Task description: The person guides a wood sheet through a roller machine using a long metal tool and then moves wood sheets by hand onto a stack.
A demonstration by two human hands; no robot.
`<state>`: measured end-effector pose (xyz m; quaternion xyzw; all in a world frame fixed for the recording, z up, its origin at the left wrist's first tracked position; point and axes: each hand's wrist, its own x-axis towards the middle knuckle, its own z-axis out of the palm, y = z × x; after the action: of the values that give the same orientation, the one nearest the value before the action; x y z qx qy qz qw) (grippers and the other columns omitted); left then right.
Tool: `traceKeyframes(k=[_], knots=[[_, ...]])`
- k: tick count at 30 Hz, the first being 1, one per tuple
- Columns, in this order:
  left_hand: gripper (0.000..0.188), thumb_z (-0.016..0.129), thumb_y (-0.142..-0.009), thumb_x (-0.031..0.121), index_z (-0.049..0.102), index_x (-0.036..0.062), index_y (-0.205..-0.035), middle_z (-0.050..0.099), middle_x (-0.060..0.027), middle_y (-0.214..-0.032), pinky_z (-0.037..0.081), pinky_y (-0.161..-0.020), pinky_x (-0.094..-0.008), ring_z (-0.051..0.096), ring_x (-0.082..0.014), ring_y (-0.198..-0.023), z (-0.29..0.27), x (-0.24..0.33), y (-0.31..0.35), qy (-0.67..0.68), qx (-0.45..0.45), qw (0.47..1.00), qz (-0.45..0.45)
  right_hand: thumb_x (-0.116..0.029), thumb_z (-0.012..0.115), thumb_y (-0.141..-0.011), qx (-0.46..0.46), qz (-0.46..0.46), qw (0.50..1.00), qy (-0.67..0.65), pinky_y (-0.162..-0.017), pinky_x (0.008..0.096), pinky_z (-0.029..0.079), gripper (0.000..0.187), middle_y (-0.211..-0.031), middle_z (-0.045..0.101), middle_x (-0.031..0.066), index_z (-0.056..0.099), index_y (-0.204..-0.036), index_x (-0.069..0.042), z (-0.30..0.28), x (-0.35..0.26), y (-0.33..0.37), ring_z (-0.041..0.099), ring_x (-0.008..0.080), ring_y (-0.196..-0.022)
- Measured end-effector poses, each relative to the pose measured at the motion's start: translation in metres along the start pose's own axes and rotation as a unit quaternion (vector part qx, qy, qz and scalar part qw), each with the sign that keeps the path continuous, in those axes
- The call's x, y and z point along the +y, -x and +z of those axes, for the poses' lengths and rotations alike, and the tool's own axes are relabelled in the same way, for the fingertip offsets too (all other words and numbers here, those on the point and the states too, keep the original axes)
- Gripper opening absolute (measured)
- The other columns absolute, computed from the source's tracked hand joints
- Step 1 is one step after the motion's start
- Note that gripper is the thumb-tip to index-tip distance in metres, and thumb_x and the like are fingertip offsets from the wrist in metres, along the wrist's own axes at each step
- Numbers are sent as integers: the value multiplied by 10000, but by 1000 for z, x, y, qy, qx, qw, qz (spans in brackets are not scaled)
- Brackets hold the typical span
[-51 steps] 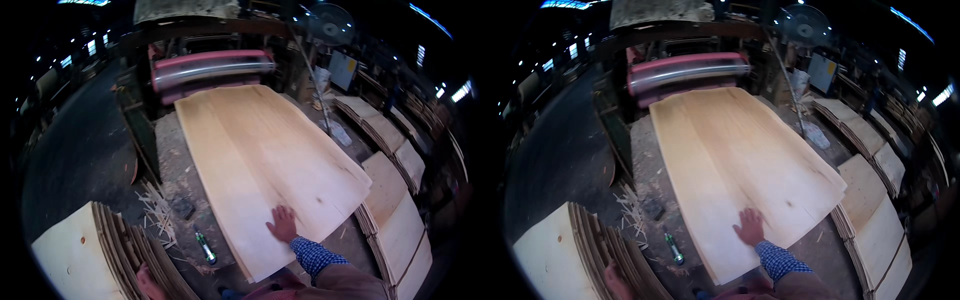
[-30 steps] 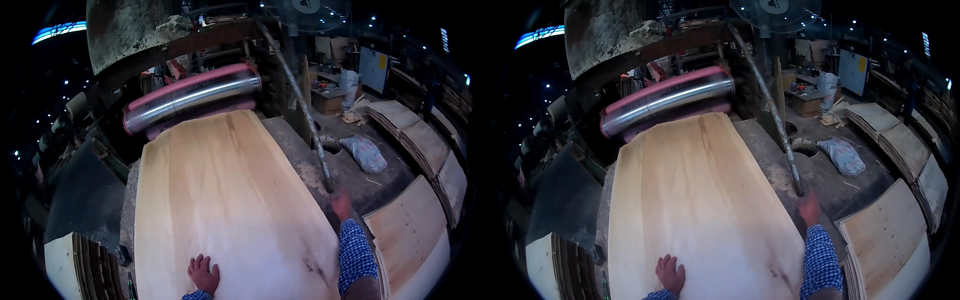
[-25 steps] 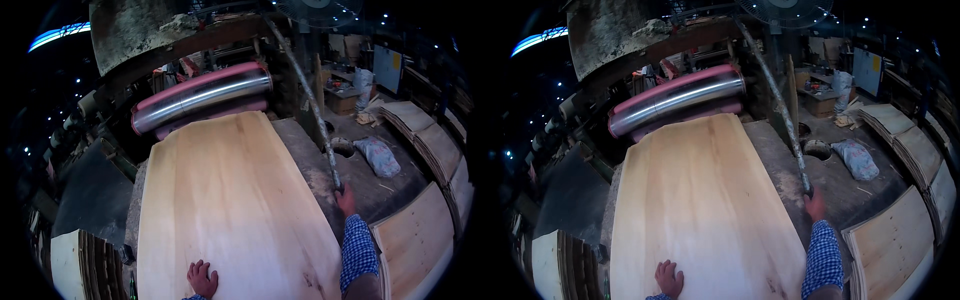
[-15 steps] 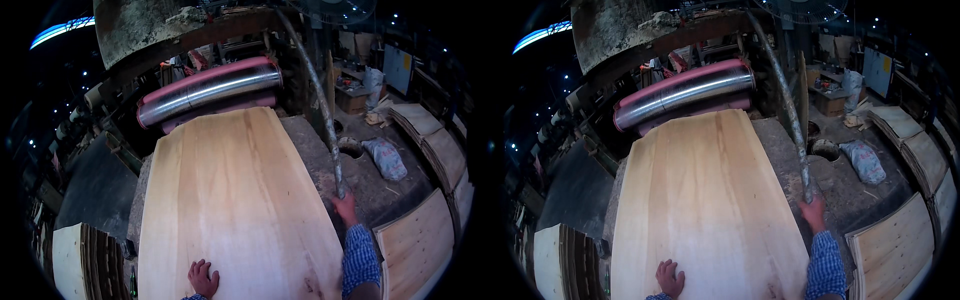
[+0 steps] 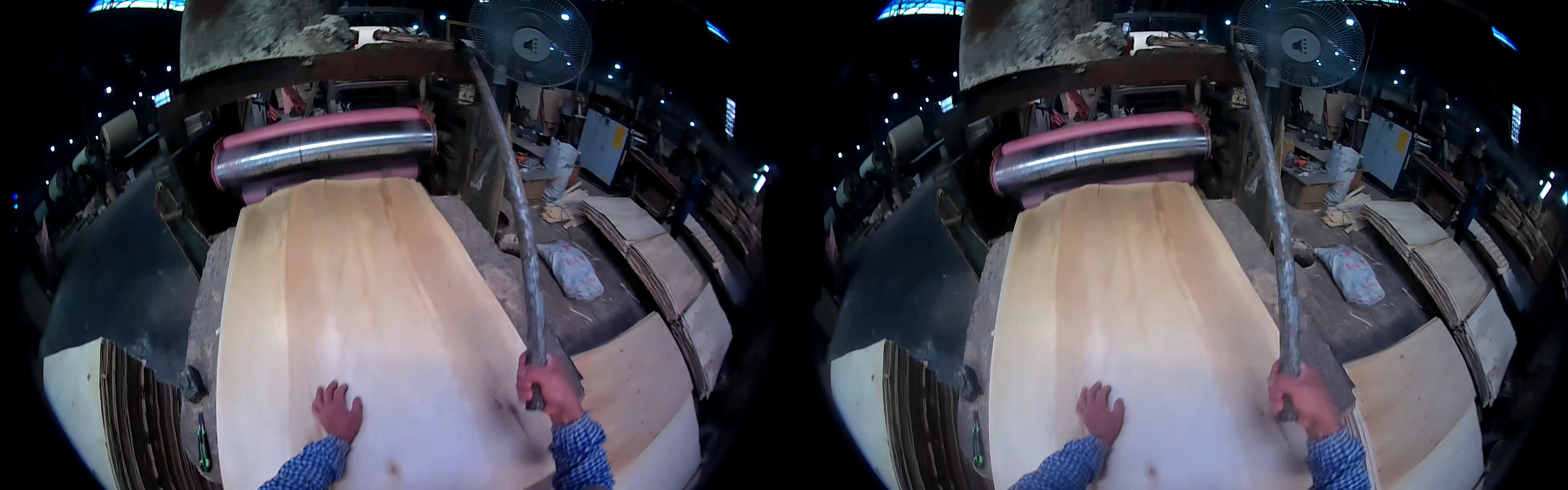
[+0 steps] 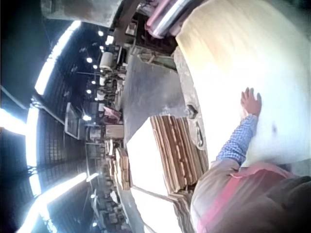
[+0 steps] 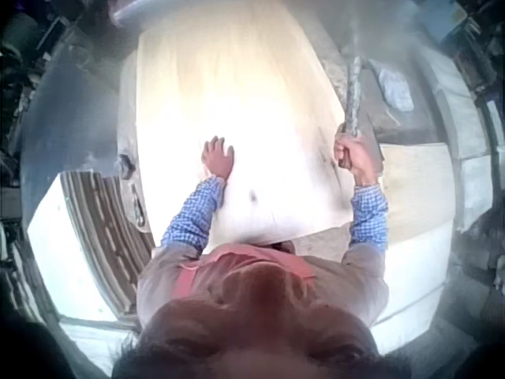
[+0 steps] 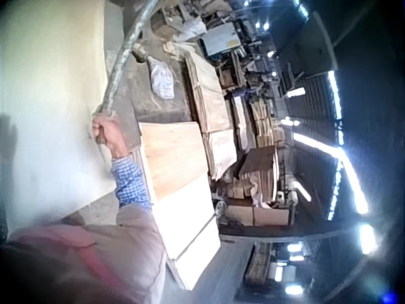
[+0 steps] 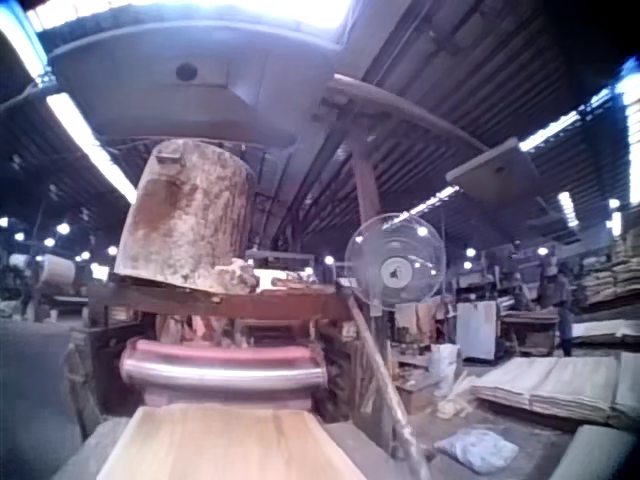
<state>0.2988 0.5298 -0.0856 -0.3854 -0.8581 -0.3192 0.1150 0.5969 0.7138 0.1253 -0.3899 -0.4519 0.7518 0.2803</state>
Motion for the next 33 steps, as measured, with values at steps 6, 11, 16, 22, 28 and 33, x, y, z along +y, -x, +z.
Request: traceKeyframes(k=[6,11,16,22,28,33], knots=[[556,468,-900,474,473,48,-1257,510,-158,-1245,334,-1007,-405,474,-255,-1151,-14,91,-24,488,-297,821,-10,-86,607,-758,163,114,974,111,-286,229,293,144,-492,485,22,503,-857,-76,88,152,210,410,100,-326],[458,552,-825,559,508,114,-925,549,-37,-690,448,-476,-258,541,-155,-561,-28,128,-28,704,-443,357,-425,-137,636,-754,188,109,882,417,-418,364,417,188,-564,534,128,511,-836,-24,148,199,346,554,211,-475],[344,633,-828,418,476,112,-827,508,-5,-652,440,-469,-270,516,-133,-539,-71,69,53,657,-441,375,-483,-200,670,-732,230,200,788,535,-547,442,447,301,-641,550,198,519,-882,14,149,285,412,590,293,-605],[334,637,-827,409,477,117,-807,506,10,-644,425,-462,-260,511,-124,-537,-142,23,94,644,-478,404,-441,-180,672,-724,270,177,854,409,-536,393,433,252,-683,575,109,540,-860,-13,155,462,472,523,220,-584],[345,590,-866,387,487,116,-679,500,-2,-595,444,-556,-277,506,-131,-558,-217,-51,131,618,-528,413,-410,-146,673,-717,202,182,898,346,-519,365,424,205,-683,565,75,550,-830,-27,158,554,479,510,184,-584],[303,562,-887,353,493,98,-739,520,-10,-627,457,-645,-298,533,-150,-641,-254,-88,142,641,-540,408,-361,-117,674,-711,160,166,906,354,-506,341,416,169,-684,557,47,559,-805,-38,147,581,464,499,154,-584]])
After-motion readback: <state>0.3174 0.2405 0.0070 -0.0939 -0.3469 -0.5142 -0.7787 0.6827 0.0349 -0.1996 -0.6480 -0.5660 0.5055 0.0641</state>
